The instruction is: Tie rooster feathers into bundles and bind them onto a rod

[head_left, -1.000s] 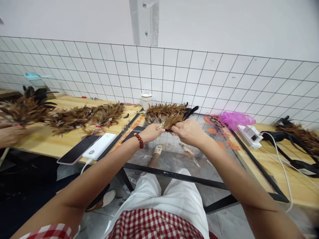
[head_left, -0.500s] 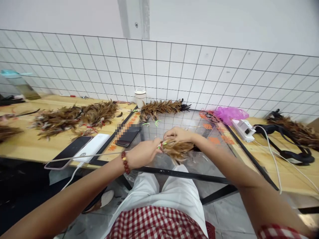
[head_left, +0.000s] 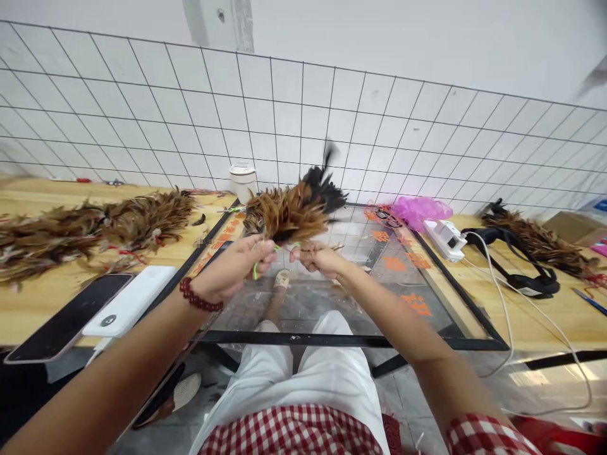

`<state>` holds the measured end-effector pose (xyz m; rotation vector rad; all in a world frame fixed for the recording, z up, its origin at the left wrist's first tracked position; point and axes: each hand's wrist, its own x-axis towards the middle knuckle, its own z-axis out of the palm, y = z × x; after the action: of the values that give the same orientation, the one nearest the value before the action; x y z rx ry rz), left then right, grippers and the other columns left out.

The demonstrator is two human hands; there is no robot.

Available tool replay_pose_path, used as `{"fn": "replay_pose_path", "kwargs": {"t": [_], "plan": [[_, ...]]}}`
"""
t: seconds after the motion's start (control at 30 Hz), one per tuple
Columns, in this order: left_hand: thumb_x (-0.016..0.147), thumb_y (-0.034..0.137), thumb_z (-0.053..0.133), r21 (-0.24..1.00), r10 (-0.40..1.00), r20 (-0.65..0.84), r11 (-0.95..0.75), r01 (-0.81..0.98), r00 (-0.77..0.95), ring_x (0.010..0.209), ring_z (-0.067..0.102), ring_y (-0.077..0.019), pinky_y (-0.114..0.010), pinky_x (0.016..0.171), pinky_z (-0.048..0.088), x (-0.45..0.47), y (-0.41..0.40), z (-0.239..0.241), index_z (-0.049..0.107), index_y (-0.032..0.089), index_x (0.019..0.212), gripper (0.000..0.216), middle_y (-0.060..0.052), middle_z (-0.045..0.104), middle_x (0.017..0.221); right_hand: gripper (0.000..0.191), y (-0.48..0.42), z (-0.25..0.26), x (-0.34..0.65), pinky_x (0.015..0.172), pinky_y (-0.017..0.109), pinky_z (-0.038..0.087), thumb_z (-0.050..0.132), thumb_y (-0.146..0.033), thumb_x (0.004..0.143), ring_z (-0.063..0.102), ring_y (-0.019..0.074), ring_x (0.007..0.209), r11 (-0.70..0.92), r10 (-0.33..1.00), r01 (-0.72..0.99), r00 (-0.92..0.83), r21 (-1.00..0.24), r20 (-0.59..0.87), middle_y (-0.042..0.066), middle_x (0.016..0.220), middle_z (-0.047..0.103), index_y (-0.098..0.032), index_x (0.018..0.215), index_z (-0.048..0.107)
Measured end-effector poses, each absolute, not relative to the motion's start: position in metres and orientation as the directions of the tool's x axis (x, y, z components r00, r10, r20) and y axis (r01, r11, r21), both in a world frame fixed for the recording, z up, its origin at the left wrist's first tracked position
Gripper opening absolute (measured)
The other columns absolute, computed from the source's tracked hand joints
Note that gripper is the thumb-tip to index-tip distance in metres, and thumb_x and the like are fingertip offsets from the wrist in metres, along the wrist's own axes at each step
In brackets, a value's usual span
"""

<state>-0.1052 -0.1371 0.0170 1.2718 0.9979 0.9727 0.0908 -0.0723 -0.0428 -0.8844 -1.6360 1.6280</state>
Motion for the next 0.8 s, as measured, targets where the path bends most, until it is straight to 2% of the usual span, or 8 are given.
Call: {"fn": "replay_pose_path", "kwargs": {"t": [0.1, 0.17, 0.27, 0.33, 0.47, 0.57, 0.73, 0.8], "plan": [[0.080, 0.024, 0.065, 0.960, 0.962, -0.172, 0.211, -0.182, 0.210, 0.040, 0.031, -0.0018, -0.010, 0.035, 0.018, -0.105, -0.120, 0.024, 0.045, 0.015, 0.073, 0.023, 0.004, 0.043, 0.058, 0.028, -0.071, -0.043, 0.089, 0.039, 0.019, 0.015, 0.067, -0.041, 0.075, 0.019, 0.0038, 0.040, -0.025, 0.844, -0.057, -0.536, -0.998, 0.010, -0.011, 0.045, 0.027, -0.014, 0.079, 0.062], [0.084, 0.020, 0.060, 0.920, 0.963, -0.215, 0.256, -0.296, 0.165, 0.039, 0.029, -0.0012, -0.010, 0.033, 0.016, -0.108, -0.109, 0.019, 0.042, 0.015, 0.071, 0.022, 0.004, 0.042, 0.058, 0.028, -0.071, -0.045, 0.087, 0.040, 0.020, 0.011, 0.065, -0.043, 0.074, 0.015, 0.0044, 0.040, 0.008, 0.858, -0.042, -0.514, -0.999, 0.028, -0.012, 0.045, 0.024, -0.015, 0.077, 0.063], [0.090, 0.017, 0.050, 0.848, 0.969, -0.235, 0.244, -0.471, 0.078, 0.037, 0.029, -0.0017, -0.010, 0.031, 0.017, -0.118, -0.100, 0.003, 0.039, 0.016, 0.070, 0.023, 0.004, 0.040, 0.057, 0.025, -0.063, -0.050, 0.091, 0.044, 0.020, 0.021, 0.059, -0.039, 0.078, 0.028, 0.0060, 0.044, 0.149, 0.860, 0.136, -0.507, -0.979, 0.060, -0.008, 0.048, 0.038, -0.015, 0.078, 0.066], [0.092, 0.015, 0.044, 0.810, 0.965, -0.260, 0.231, -0.540, 0.023, 0.037, 0.030, -0.0020, -0.010, 0.031, 0.017, -0.130, -0.100, -0.005, 0.039, 0.016, 0.070, 0.023, 0.004, 0.039, 0.057, 0.021, -0.047, -0.051, 0.097, 0.053, 0.020, 0.033, 0.056, -0.032, 0.082, 0.043, 0.0077, 0.053, 0.269, 0.859, 0.362, -0.509, -0.893, 0.053, -0.003, 0.059, 0.055, -0.015, 0.081, 0.068], [0.095, 0.015, 0.038, 0.756, 0.952, -0.302, 0.204, -0.622, -0.056, 0.035, 0.030, -0.0016, -0.009, 0.030, 0.016, -0.156, -0.109, -0.009, 0.038, 0.016, 0.071, 0.024, 0.005, 0.038, 0.057, 0.022, 0.000, -0.050, 0.095, 0.069, 0.023, 0.042, 0.058, -0.020, 0.080, 0.060, 0.0141, 0.075, 0.335, 0.912, 0.805, -0.408, -0.489, -0.047, 0.005, 0.085, 0.071, -0.015, 0.098, 0.071], [0.096, 0.017, 0.035, 0.712, 0.953, -0.293, 0.162, -0.684, -0.079, 0.035, 0.028, -0.0017, -0.010, 0.030, 0.016, -0.173, -0.112, -0.006, 0.037, 0.016, 0.070, 0.026, 0.005, 0.035, 0.056, 0.021, 0.025, -0.051, 0.061, 0.078, 0.025, 0.043, 0.060, -0.020, 0.080, 0.063, 0.0191, 0.094, 0.353, 0.922, 0.852, -0.386, -0.386, -0.009, 0.007, 0.099, 0.072, -0.020, 0.096, 0.072], [0.096, 0.018, 0.036, 0.684, 0.961, -0.272, 0.162, -0.711, -0.043, 0.036, 0.029, -0.0014, -0.010, 0.031, 0.017, -0.174, -0.108, -0.014, 0.037, 0.016, 0.071, 0.025, 0.005, 0.037, 0.059, 0.030, 0.037, -0.063, -0.023, 0.081, 0.033, 0.046, 0.058, -0.041, 0.082, 0.063, 0.0277, 0.104, 0.301, 0.948, 0.854, -0.317, -0.424, 0.035, 0.014, 0.106, 0.070, -0.019, 0.098, 0.071], [0.095, 0.018, 0.039, 0.680, 0.964, -0.265, 0.180, -0.711, -0.009, 0.037, 0.030, -0.0015, -0.010, 0.032, 0.017, -0.167, -0.105, -0.020, 0.037, 0.017, 0.073, 0.023, 0.005, 0.037, 0.059, 0.030, 0.039, -0.064, -0.039, 0.082, 0.035, 0.047, 0.061, -0.038, 0.080, 0.062, 0.0293, 0.105, 0.230, 0.967, 0.853, -0.256, -0.469, 0.009, 0.017, 0.108, 0.068, -0.017, 0.100, 0.070]]}}
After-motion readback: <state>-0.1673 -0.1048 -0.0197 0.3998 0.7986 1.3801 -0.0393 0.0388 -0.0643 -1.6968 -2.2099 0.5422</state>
